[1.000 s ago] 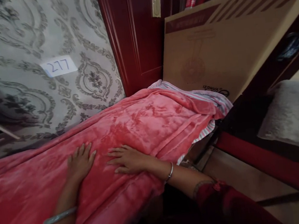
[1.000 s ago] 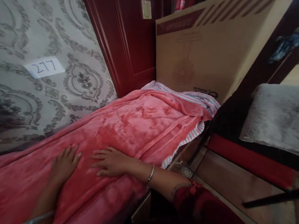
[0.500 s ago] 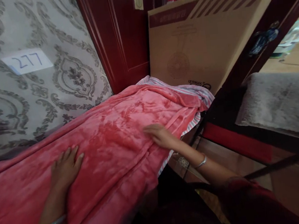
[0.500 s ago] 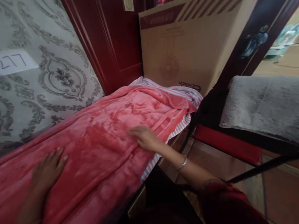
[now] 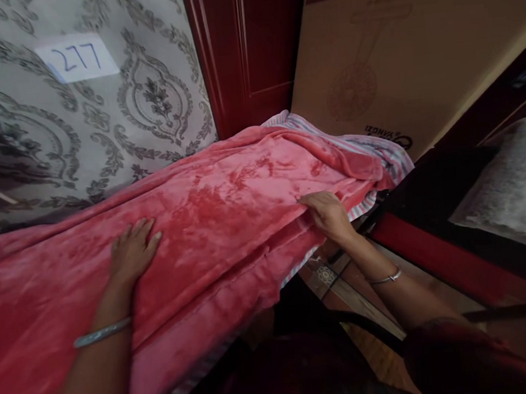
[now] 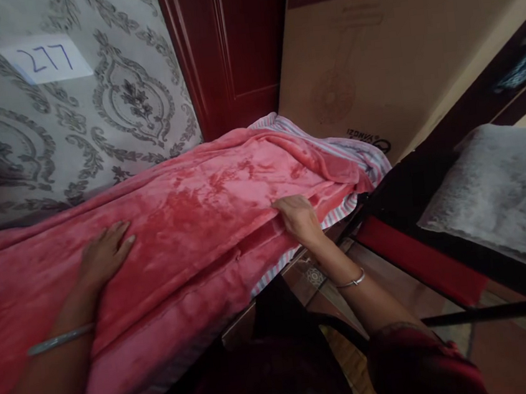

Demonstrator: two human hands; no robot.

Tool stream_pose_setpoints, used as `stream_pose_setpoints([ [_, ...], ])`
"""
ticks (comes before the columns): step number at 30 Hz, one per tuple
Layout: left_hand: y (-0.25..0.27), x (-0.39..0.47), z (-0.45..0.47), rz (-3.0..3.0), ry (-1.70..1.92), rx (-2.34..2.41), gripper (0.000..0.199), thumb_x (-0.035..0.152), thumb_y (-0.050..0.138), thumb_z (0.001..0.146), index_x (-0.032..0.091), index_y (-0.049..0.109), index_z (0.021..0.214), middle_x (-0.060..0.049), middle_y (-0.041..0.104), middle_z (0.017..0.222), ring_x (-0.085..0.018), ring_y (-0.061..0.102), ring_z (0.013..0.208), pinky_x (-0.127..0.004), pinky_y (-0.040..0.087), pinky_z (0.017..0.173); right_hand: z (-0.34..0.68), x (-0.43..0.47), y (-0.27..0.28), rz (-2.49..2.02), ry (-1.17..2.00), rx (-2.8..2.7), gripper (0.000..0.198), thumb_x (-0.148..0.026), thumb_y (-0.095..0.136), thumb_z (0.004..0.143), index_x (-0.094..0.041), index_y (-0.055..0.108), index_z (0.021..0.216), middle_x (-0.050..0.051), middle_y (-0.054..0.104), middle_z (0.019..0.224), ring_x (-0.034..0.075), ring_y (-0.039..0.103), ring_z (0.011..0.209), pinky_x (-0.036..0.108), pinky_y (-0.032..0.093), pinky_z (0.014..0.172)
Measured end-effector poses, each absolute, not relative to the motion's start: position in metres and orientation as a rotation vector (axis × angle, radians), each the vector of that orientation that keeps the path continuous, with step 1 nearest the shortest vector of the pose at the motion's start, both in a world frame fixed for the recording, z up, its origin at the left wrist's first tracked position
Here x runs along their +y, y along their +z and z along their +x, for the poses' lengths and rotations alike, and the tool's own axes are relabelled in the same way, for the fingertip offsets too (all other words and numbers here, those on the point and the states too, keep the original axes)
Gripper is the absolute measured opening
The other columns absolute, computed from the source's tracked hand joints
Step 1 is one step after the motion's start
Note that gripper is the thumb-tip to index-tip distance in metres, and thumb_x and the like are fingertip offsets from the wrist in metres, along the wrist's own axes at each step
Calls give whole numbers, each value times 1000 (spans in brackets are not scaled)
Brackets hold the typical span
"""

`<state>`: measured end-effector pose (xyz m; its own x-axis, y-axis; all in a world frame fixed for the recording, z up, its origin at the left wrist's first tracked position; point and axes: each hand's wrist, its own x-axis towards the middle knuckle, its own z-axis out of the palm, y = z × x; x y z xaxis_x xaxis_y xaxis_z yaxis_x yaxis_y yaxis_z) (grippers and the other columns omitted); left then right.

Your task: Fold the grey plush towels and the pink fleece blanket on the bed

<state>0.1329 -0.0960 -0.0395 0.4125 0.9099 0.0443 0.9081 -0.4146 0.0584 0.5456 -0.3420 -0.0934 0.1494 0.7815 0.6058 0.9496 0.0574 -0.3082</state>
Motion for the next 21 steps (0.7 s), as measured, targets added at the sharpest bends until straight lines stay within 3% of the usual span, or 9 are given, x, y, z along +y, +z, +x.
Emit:
stream_pose_setpoints([
  [10, -38, -96, 134, 2657, 77, 1680, 65, 41, 25, 103, 8, 37, 159, -15, 33, 168, -37, 26, 155, -53, 22, 125, 547, -343, -129, -1715, -157, -1653, 37, -26, 43, 99, -24, 72, 120, 11, 73, 121, 29, 63, 119, 54, 47, 105],
  [18, -57, -68, 119, 2784, 168, 1627, 83, 51, 8, 96, 5, 45, 154, -18, 45, 160, -41, 37, 150, -57, 32, 119, 562, -341, -116, -1615, -77, -1633, 38, -25, 46, 97, -22, 67, 128, 12, 72, 126, 25, 66, 118, 45, 52, 102],
  [21, -62, -64, 114, 2823, 219, 1592, 84, 51, 13, 92, 4, 48, 152, -20, 47, 158, -42, 37, 149, -59, 35, 116, 595, -333, -103, -1699, -213, -1451, 44, -19, 45, 90, -20, 66, 129, 12, 71, 127, 25, 65, 118, 45, 51, 103],
])
